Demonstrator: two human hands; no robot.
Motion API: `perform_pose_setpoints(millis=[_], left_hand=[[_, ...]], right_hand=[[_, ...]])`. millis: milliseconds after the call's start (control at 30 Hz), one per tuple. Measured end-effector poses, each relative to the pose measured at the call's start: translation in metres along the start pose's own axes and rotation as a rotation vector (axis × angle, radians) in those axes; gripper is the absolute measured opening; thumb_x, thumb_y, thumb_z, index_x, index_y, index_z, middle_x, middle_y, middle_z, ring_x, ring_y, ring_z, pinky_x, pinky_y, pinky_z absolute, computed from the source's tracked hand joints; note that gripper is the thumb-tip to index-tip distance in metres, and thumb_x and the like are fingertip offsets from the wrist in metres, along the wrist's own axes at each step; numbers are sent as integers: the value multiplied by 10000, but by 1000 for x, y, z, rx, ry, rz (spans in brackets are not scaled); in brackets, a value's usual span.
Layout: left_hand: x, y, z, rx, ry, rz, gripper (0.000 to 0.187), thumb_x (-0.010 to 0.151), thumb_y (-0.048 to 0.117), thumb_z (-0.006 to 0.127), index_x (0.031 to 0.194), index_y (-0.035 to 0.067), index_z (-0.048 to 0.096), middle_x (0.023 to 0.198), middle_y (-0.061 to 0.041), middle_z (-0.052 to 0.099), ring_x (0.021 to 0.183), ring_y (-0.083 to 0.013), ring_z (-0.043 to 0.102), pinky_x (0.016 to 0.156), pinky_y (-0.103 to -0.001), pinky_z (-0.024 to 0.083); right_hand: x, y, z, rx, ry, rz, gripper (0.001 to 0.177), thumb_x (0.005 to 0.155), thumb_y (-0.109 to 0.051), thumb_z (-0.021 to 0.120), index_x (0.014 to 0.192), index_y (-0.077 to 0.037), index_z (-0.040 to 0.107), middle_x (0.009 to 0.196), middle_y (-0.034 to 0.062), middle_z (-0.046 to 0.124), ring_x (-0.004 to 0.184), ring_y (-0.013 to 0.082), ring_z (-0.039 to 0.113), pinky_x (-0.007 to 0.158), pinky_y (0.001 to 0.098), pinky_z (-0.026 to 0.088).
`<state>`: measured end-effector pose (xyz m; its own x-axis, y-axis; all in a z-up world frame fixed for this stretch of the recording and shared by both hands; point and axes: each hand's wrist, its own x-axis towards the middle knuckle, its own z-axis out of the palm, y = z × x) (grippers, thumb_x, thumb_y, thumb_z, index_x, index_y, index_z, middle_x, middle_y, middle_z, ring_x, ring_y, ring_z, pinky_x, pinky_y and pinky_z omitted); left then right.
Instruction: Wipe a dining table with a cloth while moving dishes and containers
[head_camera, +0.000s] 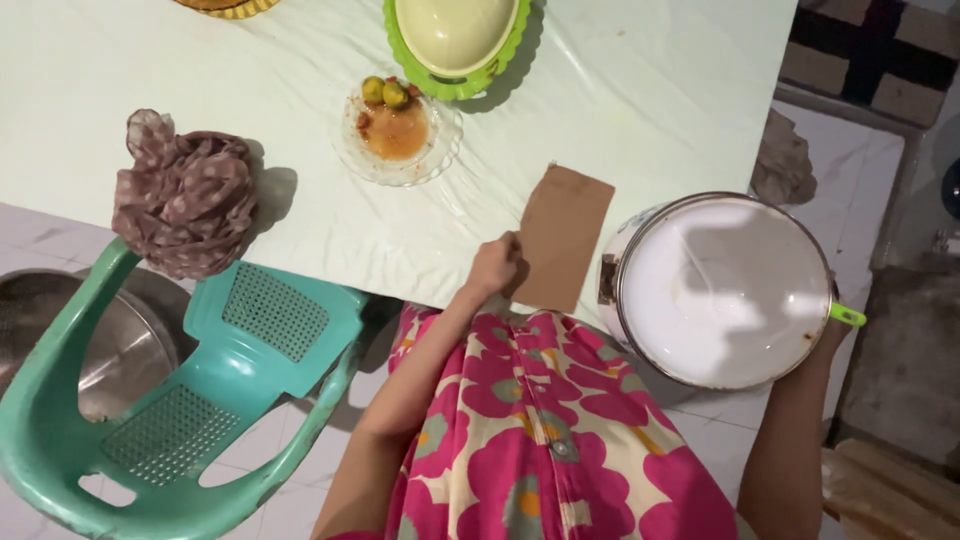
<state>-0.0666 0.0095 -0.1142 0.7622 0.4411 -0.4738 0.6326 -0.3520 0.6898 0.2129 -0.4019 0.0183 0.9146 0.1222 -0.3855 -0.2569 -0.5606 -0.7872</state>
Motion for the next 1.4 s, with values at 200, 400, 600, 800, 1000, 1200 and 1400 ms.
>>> perform_pose_setpoints(millis=[200, 400, 600, 800, 1000, 1200, 1400], left_hand=[[9, 36, 18, -54, -13, 72, 231, 886, 157, 636, 1111, 108, 620, 992, -202, 752, 1051, -450, 705, 919, -561, 575], [11, 63, 9, 112, 50, 66, 233, 952, 125, 540, 1177, 90, 490, 1042, -213, 655, 939, -455, 723, 834, -519, 623], [-36, 186, -31, -289, -148, 38, 499, 1025, 397, 404, 1244, -21, 567, 1069, -321, 678, 981, -487, 692, 878, -563, 563], [-58, 243, -62, -177, -314, -114, 748, 1014, 597, 275, 1263, 29, 694, 1266, -266, 683, 1286, -434, 589, 1153, -522, 391], [-37, 227, -39, -120, -337, -150, 809, 968, 652, 258, 1243, 32, 700, 1271, -250, 681, 1297, -410, 589, 1118, -529, 416], [-34, 202, -32, -258, -209, -239, 655, 975, 555, 332, 1072, -5, 657, 1138, -272, 673, 1128, -445, 603, 973, -552, 421], [-50, 196, -83, -328, -147, -359, 784, 942, 604, 339, 1189, -54, 686, 1223, -318, 660, 1197, -474, 598, 999, -545, 459]], right_hand=[[9, -4, -2, 50, 39, 13, 88, 1007, -113, 636, 1041, -136, 558, 955, 31, 597, 848, 192, 531, 710, 355, 454], [10, -5, -2, 105, 110, 43, 105, 1027, -136, 638, 978, -161, 548, 905, -2, 578, 801, 167, 516, 684, 333, 441], [9, -10, 1, 163, 159, 57, 168, 1047, -160, 639, 916, -187, 538, 854, -34, 559, 754, 142, 501, 658, 312, 427], [7, -19, 7, 207, 205, 68, 243, 1067, -183, 640, 854, -212, 527, 802, -67, 539, 707, 117, 485, 632, 290, 414], [5, -29, 10, 267, 255, 60, 323, 1087, -207, 642, 791, -237, 517, 751, -99, 520, 660, 93, 470, 606, 268, 400], [25, -25, 10, 292, 217, 95, 404, 1108, -231, 643, 729, -263, 506, 700, -131, 501, 613, 68, 454, 580, 247, 387], [22, -50, 42, 729, -169, 21, 334, 1007, -420, 705, 1163, -125, 723, 1028, 40, 704, 935, 256, 660, 844, 431, 548]])
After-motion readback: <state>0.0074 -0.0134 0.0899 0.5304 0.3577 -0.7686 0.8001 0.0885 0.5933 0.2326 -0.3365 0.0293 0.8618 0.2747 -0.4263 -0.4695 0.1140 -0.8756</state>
